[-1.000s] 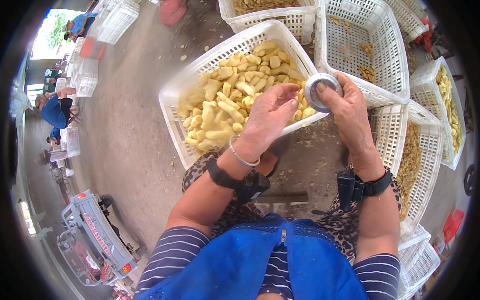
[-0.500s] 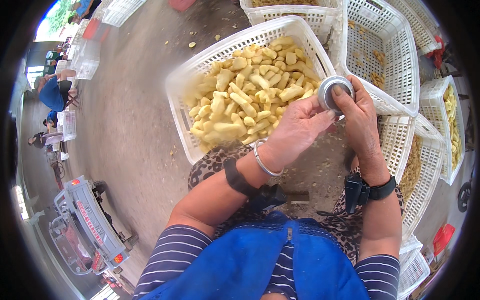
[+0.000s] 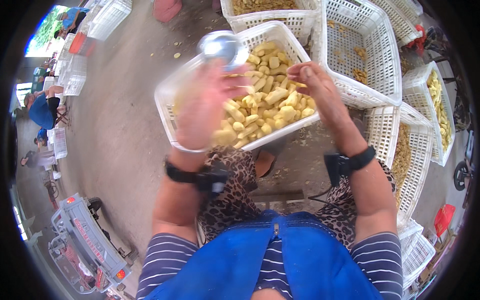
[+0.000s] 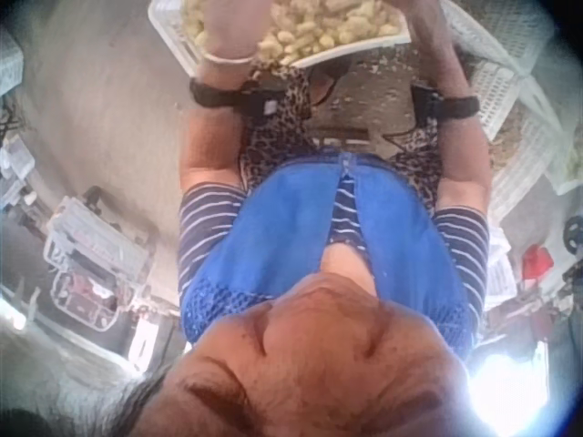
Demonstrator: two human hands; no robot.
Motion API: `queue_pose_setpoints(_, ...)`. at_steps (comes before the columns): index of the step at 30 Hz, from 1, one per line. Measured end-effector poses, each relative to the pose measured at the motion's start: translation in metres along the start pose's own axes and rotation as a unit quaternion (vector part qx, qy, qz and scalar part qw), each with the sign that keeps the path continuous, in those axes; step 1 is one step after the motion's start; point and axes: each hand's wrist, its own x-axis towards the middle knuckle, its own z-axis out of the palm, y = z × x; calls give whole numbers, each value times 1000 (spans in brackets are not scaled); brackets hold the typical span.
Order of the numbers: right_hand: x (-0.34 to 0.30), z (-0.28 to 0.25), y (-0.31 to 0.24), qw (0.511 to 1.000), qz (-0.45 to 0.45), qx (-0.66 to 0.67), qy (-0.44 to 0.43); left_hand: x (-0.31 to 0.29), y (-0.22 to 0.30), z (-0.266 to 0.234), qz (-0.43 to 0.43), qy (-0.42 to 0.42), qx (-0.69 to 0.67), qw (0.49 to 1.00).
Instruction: The person uses a circular metal peeling tool to remove the outer layer of vegetables, handling them one at a time and placing the peeled pieces into a white plastic basket.
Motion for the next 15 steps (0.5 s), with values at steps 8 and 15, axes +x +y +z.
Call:
queue_pose_setpoints(8,52,3,109,987,81,-130,50,-104,-64,-169,-163,383,100,904)
queue_pose_setpoints(15,85,30,165,951,58,-297,57,-171,-143,-197,-205,491,276,801)
